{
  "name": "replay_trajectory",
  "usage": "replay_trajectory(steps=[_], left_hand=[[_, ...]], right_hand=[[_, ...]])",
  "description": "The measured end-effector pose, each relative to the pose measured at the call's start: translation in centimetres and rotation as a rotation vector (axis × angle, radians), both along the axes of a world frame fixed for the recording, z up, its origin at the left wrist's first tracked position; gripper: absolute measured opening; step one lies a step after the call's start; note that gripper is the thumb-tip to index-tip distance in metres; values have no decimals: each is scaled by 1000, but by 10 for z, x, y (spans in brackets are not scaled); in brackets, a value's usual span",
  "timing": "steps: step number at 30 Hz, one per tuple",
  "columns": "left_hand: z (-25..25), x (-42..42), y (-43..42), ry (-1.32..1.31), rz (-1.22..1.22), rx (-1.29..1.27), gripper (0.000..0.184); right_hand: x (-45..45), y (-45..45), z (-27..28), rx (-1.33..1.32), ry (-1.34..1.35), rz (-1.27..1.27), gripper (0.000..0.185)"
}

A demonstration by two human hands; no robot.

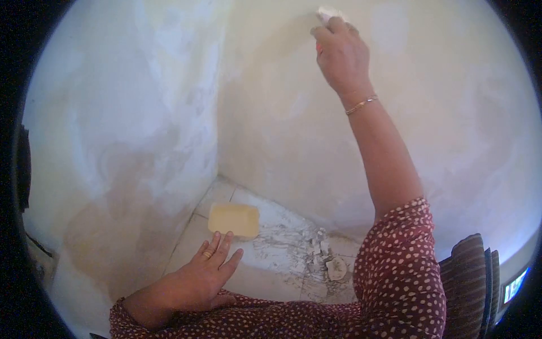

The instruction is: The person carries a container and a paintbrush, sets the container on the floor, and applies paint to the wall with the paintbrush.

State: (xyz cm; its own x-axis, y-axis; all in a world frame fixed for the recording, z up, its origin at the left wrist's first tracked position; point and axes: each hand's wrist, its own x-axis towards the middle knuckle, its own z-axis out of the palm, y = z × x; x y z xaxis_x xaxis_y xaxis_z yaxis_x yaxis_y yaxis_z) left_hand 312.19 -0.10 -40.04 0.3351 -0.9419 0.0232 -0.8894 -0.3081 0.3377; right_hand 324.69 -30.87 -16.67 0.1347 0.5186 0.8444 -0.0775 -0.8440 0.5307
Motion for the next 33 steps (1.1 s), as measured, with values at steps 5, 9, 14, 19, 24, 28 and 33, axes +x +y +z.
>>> replay_trajectory(steps=[5,9,14,19,24,28,33], left_hand=[[5,0,1,-16,-11,29,84],[6,0,4,33,0,-6,83],[5,3,6,52,-9,-23,83],[7,5,9,-18,-21,-1,82],[4,5,7,-14,-19,-19,81],[5,4,6,2,-14,-25,80],[8,2,11,-1,-13,-18,80]], right_hand=[[28,-9,-146,7,518,-166,7],[16,-14,-290,-57,900,-68,11],[34,-20,-340,300,1210,-99,10],[48,-14,-195,374,963,-52,15],[22,33,-42,102,285,48,3],[49,30,-48,9,164,0,1],[67,22,-227,-34,794,-18,9]])
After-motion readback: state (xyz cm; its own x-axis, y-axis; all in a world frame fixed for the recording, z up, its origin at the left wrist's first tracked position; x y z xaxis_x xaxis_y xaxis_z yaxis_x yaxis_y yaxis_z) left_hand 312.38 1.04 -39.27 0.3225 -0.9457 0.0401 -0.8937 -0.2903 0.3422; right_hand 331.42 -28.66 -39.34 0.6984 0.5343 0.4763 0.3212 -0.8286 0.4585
